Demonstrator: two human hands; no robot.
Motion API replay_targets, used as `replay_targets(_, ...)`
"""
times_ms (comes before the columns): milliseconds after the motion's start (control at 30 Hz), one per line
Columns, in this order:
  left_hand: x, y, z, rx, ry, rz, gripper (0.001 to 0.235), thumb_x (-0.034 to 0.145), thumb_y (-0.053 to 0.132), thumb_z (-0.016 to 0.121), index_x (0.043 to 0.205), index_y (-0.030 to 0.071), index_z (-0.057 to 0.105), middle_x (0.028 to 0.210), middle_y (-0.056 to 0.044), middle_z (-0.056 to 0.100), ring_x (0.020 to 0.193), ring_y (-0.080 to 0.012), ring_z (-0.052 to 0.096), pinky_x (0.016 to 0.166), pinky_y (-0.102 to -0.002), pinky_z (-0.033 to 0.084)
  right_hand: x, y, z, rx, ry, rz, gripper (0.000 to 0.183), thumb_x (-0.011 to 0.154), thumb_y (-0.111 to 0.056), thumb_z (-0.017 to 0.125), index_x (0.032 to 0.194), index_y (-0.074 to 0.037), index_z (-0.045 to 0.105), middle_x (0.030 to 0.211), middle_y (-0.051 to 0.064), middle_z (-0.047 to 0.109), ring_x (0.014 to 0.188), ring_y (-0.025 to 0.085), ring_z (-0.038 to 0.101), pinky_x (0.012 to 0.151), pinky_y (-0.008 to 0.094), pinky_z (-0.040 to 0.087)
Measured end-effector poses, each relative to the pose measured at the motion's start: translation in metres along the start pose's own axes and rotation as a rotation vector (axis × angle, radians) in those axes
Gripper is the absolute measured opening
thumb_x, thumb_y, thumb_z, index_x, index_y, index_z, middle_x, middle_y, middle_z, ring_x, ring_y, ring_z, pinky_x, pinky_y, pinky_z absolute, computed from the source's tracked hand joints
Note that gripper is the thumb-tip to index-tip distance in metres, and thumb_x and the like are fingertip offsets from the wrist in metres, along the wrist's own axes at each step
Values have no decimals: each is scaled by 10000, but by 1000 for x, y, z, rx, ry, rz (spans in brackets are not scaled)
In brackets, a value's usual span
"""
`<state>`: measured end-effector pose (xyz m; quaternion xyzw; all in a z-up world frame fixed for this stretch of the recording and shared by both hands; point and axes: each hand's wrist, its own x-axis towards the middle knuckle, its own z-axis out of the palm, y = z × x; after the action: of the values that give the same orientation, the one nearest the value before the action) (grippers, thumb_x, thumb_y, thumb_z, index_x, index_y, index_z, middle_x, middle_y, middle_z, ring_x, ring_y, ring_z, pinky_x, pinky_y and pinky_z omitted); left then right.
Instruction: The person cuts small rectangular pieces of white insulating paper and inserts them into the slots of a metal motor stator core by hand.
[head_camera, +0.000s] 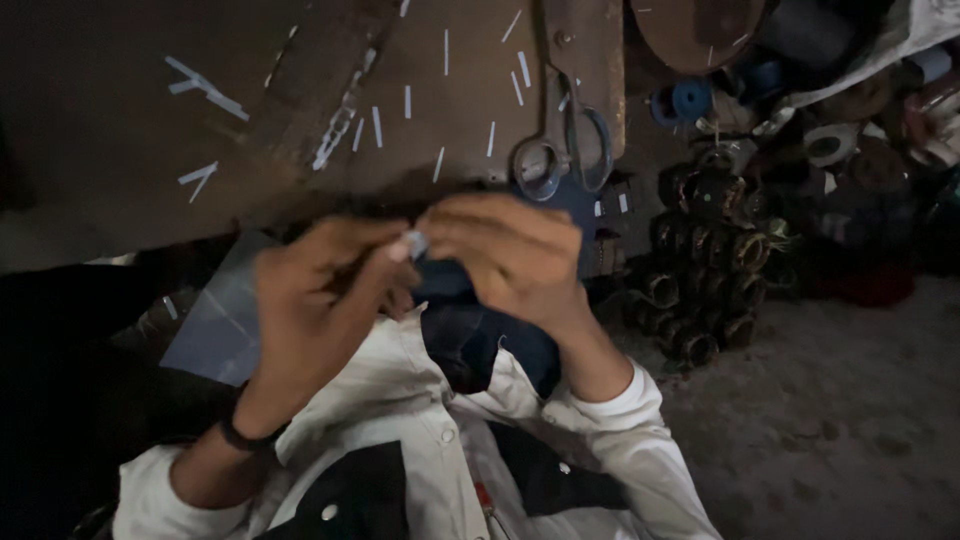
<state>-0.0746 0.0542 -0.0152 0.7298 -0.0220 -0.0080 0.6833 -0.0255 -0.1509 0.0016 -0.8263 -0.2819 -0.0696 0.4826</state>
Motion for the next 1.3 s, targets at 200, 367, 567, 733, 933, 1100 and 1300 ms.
replay_targets(200,17,-26,-18,189,556,306,458,1111,299,601,1422,7,436,1190,-147,564,812,-175,562,697,-250,460,30,11,15,-144,168,15,142,924,0,827,1037,5,742,1030,117,747,904,216,764,767,292,602)
replay_targets(367,48,-35,-36,155,124,388,667,1197,540,506,1617,92,244,1551,-67,357,1129,-138,613,883,-216,511,47,16,28,-113,164,47,156,967,-3,812,1103,-9,735,1076,110,737,950,217,768,802,275,606)
replay_targets(567,62,-18,-30,64,51,281,714,1119,592,487,1552,42,346,1411,-66,500,1006,-108,572,849,-253,485,53,21,28,-132,170,46,159,980,-8,801,1120,-16,728,1095,120,733,954,237,760,826,289,601)
replay_targets(733,68,-12,-32,180,74,304,659,1161,597,478,1542,65,393,1442,-86,517,1181,-144,562,1011,-282,472,62,22,34,-220,208,106,158,940,-26,815,1080,-23,743,1028,117,745,862,241,747,762,323,578)
replay_targets(933,64,-13,-31,174,94,259,669,1152,620,480,1497,51,415,1421,-96,542,1173,-141,548,1018,-285,458,61,15,39,-196,230,126,208,961,-47,828,1138,-28,719,1094,118,740,861,197,752,740,278,595)
replay_targets(1100,70,-14,-36,168,93,284,637,1169,580,468,1485,29,417,1392,-103,526,1151,-144,511,1042,-287,428,55,5,38,-152,235,177,276,925,-63,816,1161,-4,685,1082,122,716,918,211,759,765,284,617)
replay_targets(1300,70,-18,-38,210,83,318,556,1223,503,446,1492,18,411,1388,-103,509,1190,-161,490,1088,-291,398,58,15,39,-252,239,138,194,968,-48,825,1133,-29,727,1037,120,742,863,235,763,737,296,586)
